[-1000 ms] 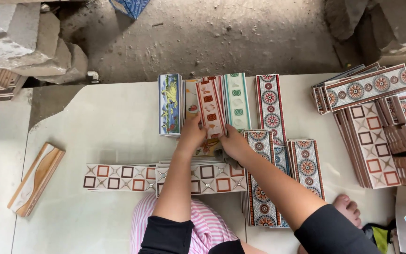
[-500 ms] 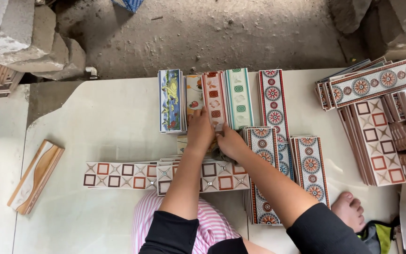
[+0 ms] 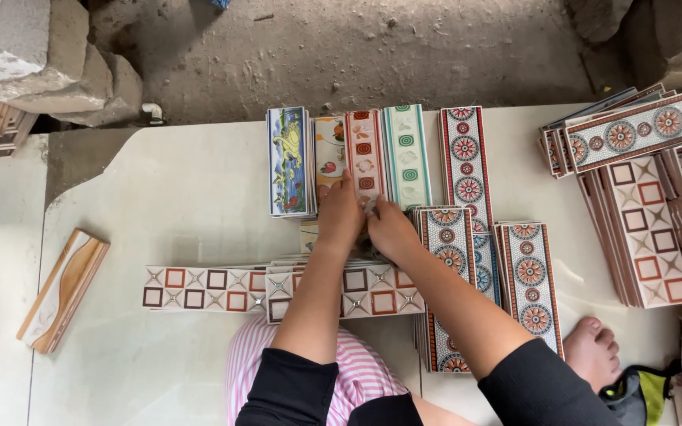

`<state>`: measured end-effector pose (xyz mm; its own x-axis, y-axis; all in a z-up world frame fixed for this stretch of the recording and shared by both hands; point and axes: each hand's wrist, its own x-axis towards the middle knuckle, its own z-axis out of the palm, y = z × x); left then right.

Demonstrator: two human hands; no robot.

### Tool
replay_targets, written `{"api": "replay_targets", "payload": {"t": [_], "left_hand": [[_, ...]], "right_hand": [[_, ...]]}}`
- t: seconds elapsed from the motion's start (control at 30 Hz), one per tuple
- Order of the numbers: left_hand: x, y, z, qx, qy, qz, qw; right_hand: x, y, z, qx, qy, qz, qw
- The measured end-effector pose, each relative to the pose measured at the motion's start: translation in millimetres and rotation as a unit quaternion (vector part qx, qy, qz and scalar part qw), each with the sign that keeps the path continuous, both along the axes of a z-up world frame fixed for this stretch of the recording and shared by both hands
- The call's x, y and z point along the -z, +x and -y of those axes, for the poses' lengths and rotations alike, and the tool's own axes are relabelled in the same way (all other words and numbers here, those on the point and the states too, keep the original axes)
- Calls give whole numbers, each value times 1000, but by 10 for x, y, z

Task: The person sits on the floor and wipes the surface of several rectangular decorative tiles using a small cloth. They handle the tiles one at a time, wiping them and placing them into stacks on the floor.

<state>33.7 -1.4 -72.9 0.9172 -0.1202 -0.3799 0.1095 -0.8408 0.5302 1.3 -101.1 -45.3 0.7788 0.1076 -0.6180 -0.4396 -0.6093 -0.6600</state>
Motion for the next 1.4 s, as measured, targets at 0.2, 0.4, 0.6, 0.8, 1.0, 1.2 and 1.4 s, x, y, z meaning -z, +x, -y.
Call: {"api": "replay_targets", "payload": {"t": [0.2, 0.4, 0.6, 0.8, 1.0, 1.2, 1.4], "left_hand": [[-27, 11, -17, -3, -24, 17, 1000], [-4, 14, -12, 0, -34, 40, 999], [19, 18, -9, 3, -28, 33, 999], [77, -4, -11, 14, 22, 24, 999], [-183, -143, 61, 12, 114, 53, 992], [-179, -259, 152, 62, 179, 119, 975], [-679, -745, 471, 72, 93, 183, 976]], "right_hand": [[-5, 42, -24, 14, 14, 8, 1000], [159, 87, -12, 24, 5, 9, 1000], [221, 92, -3, 38, 18, 5, 999], [-500, -9, 49, 13, 27, 22, 999], [-1275, -320, 746, -28, -80, 39, 996], [-1980, -805, 2129, 48, -202, 94, 974], [-1745, -1353, 3161, 238, -234, 117, 935]]}}
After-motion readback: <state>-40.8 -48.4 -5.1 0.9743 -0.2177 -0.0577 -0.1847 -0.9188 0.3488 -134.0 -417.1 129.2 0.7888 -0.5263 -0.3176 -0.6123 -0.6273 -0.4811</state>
